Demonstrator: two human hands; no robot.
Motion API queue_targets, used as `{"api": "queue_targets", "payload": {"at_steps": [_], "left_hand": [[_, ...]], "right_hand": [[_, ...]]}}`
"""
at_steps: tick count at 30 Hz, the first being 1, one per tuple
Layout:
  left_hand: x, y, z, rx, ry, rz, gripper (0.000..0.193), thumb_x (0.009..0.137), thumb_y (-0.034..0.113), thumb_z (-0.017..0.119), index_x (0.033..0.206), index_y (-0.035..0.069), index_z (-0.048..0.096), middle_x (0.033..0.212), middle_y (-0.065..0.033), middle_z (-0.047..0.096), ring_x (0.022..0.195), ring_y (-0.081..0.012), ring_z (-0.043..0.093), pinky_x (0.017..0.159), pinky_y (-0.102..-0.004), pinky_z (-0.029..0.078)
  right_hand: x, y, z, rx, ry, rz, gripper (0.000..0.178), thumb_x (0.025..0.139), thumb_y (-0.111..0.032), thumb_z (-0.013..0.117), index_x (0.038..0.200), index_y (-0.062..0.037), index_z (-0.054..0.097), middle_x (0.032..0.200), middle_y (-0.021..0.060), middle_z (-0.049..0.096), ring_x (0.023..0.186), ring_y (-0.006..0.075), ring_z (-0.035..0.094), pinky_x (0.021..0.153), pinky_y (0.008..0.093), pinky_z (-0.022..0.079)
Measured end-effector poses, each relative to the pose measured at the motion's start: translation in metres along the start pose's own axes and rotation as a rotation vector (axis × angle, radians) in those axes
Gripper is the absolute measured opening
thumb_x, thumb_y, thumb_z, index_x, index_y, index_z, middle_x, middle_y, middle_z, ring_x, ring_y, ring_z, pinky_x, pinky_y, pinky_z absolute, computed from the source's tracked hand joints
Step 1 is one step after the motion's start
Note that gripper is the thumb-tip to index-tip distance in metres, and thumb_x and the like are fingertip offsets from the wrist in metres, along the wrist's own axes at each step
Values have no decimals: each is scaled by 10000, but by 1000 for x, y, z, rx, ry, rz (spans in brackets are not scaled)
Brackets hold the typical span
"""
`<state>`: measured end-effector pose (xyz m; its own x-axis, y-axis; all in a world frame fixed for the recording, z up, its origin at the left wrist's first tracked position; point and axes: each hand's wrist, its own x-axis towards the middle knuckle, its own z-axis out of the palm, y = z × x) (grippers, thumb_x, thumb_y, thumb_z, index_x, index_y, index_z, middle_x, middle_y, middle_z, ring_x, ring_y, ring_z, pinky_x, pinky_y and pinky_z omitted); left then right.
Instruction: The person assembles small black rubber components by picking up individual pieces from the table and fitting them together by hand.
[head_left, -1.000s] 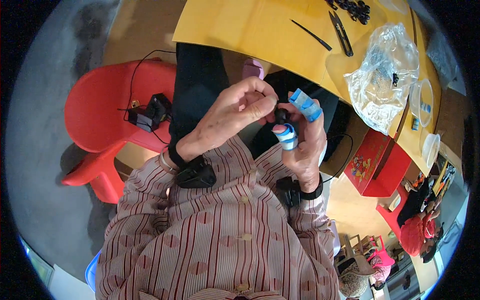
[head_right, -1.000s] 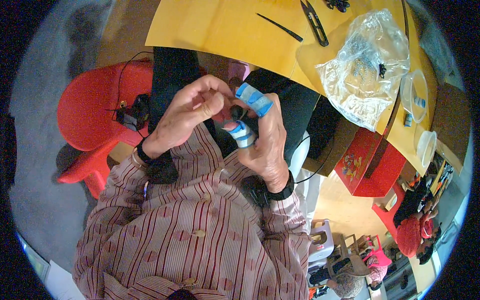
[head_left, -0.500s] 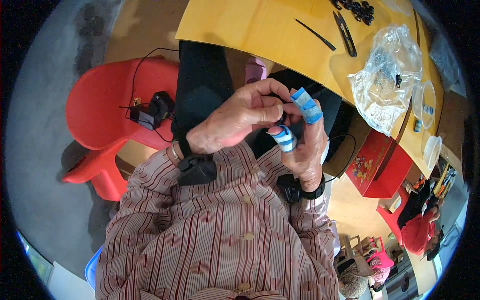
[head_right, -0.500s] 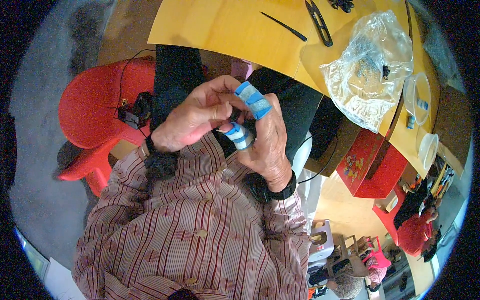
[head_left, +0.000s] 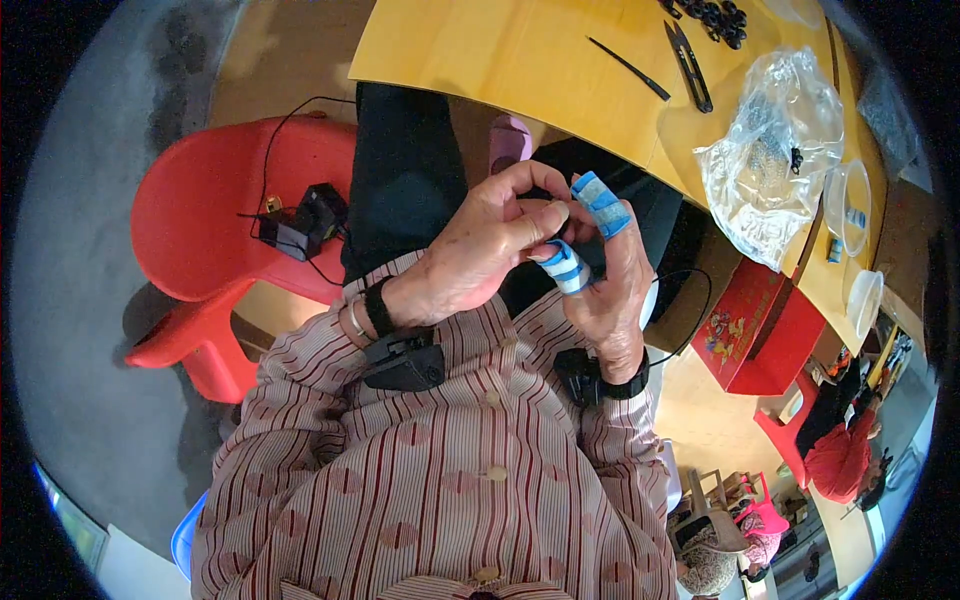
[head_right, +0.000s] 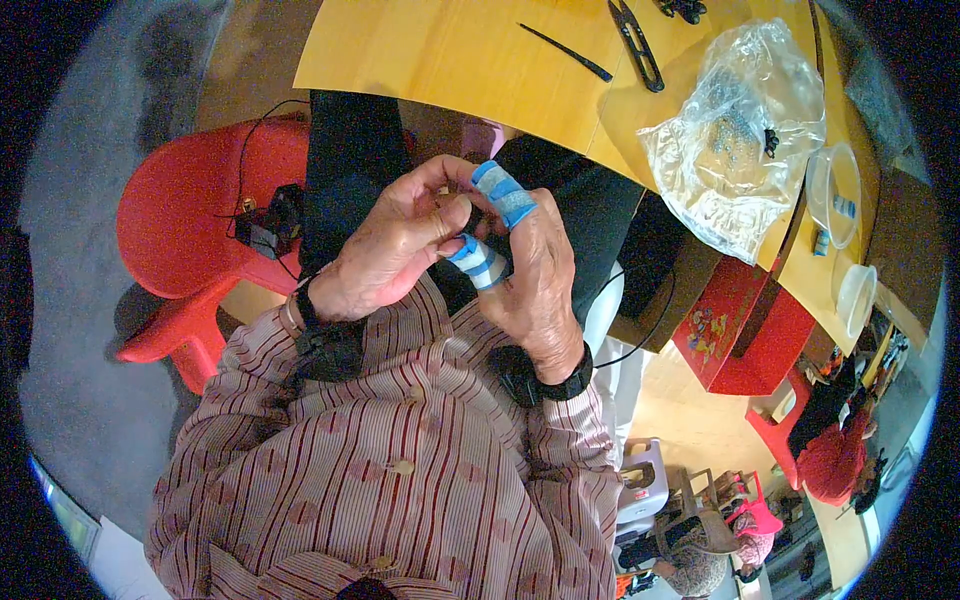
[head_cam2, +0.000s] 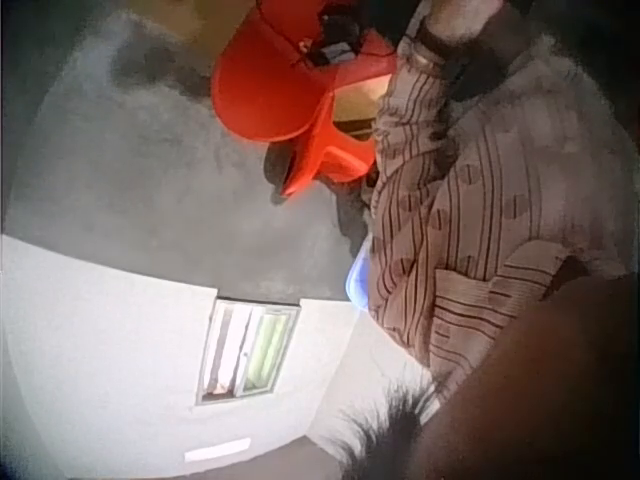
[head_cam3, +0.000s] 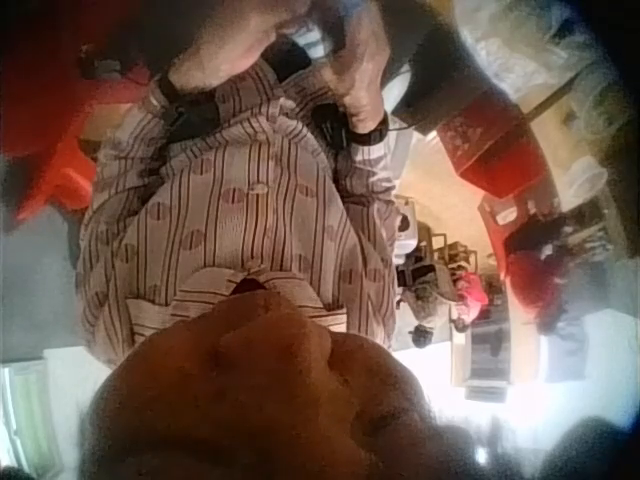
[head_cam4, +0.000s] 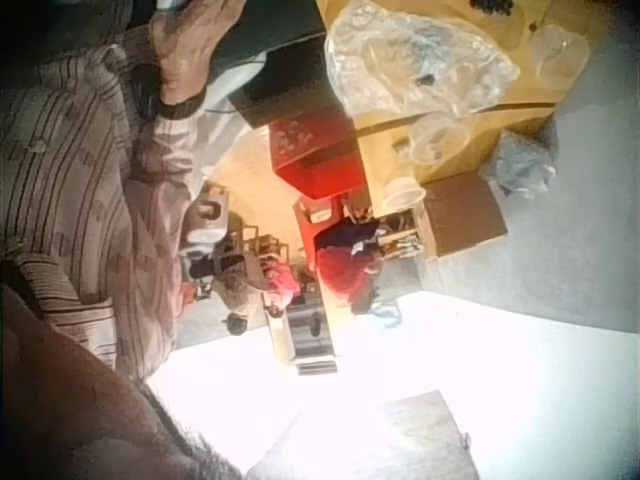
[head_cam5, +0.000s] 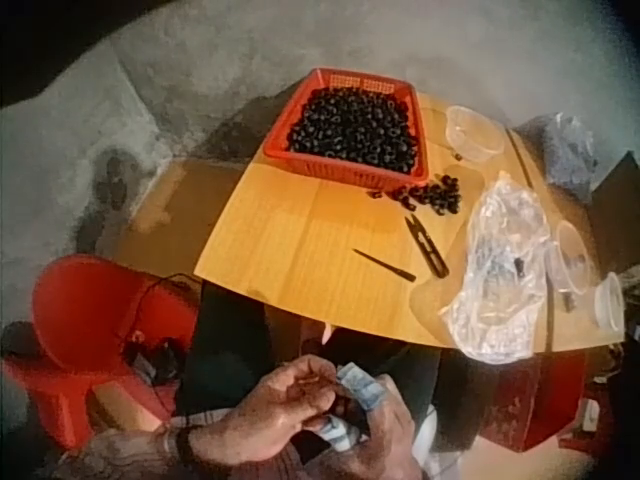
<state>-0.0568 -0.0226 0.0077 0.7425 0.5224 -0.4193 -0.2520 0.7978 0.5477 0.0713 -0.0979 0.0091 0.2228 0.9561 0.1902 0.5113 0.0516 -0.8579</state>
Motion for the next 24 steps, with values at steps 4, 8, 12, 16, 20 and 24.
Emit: {"api": "queue_targets", "payload": {"at_steps": [4,8,12,16,20,24], "left_hand": [[-1,1,5,10,66,-20,236,868,137,594,1080,94,500,871,34,542,815,-72,522,598,-179,368],[-1,0,3,6,56,-19,242,867,131,597,1085,99,499,875,38,542,771,-54,515,573,-174,357],[0,0,-2,40,72,-16,197,885,96,563,1061,75,478,895,-25,604,809,-101,588,621,-211,422],[-2,3,0,41,81,-22,208,883,96,566,1070,64,482,902,-32,601,805,-107,590,618,-215,425],[-5,3,1,19,76,-44,296,839,101,597,1110,67,485,835,45,546,768,-54,518,596,-184,369],[-7,6,5,-4,83,-104,331,832,106,595,1135,39,479,886,4,561,818,-103,546,709,-231,438]], "right_hand": [[0,-1,-1,-12,-5,-1,670,579,-2,710,1209,-16,484,804,87,540,711,239,508,637,326,436],[2,-4,-1,-28,-5,-15,658,575,3,706,1198,-12,495,820,85,559,718,243,517,640,330,440],[2,-4,0,-39,-3,9,631,565,-2,708,1168,-7,520,800,83,555,714,252,518,638,334,440],[-1,-1,0,-66,-5,5,613,565,-3,707,1152,-4,530,778,83,543,709,255,516,628,331,440],[1,-6,1,-67,-5,-45,602,571,1,710,1146,-5,532,756,78,524,700,247,513,611,321,438],[0,-2,-4,23,-52,-28,602,596,-11,728,1163,-25,524,730,64,485,681,229,505,602,311,434]]}}
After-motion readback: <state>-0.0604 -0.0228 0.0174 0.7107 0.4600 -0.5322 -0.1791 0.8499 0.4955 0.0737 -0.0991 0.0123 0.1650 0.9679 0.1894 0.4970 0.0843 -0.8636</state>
